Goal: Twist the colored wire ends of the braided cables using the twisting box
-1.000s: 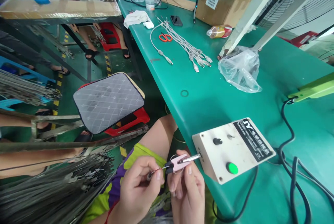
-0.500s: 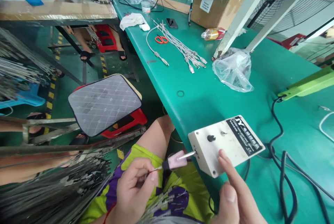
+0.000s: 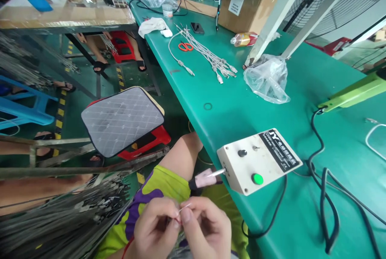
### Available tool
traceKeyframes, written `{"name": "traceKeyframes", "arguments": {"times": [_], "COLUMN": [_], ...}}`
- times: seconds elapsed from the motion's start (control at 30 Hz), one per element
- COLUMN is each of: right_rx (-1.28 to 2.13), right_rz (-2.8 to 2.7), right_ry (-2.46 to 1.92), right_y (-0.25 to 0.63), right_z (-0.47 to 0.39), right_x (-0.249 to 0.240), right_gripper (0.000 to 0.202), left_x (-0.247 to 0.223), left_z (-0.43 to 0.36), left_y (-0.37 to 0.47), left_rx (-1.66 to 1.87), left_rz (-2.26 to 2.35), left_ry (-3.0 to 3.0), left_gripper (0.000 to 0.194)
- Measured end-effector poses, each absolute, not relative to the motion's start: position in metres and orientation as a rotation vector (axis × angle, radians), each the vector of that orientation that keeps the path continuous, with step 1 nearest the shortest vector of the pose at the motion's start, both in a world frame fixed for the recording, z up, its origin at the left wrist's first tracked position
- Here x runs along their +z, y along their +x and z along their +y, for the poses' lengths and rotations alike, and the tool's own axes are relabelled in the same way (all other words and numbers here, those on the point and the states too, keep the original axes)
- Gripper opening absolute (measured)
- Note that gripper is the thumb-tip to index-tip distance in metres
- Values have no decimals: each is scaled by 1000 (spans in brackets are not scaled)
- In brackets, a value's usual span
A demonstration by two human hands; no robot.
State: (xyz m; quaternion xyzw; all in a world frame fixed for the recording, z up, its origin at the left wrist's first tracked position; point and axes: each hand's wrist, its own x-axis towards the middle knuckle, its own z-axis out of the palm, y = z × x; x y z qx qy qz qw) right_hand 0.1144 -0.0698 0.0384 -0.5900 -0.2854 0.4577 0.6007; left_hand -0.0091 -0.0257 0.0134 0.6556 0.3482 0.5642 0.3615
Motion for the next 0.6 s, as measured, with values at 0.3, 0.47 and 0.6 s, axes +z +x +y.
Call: {"name": "traceKeyframes", "arguments": {"times": [0.3, 0.47, 0.6], "right_rx": [1162, 1078, 1136], "right_rz": [-574, -377, -277], "right_ry": [-1325, -1320, -1189], "right_y": [130, 129, 125], "right_z": [-61, -41, -31], "right_x": [20, 24, 31], "right_gripper": [47, 51, 52], "left_x": [24, 13, 5], "left_z": [-11, -13, -10], "left_y": [-9, -12, -10], "left_rx": [1431, 1379, 1308], "left_rz": [794, 876, 971], "left_ry": [1818, 1659, 1517], "left_gripper": [18, 22, 19]}}
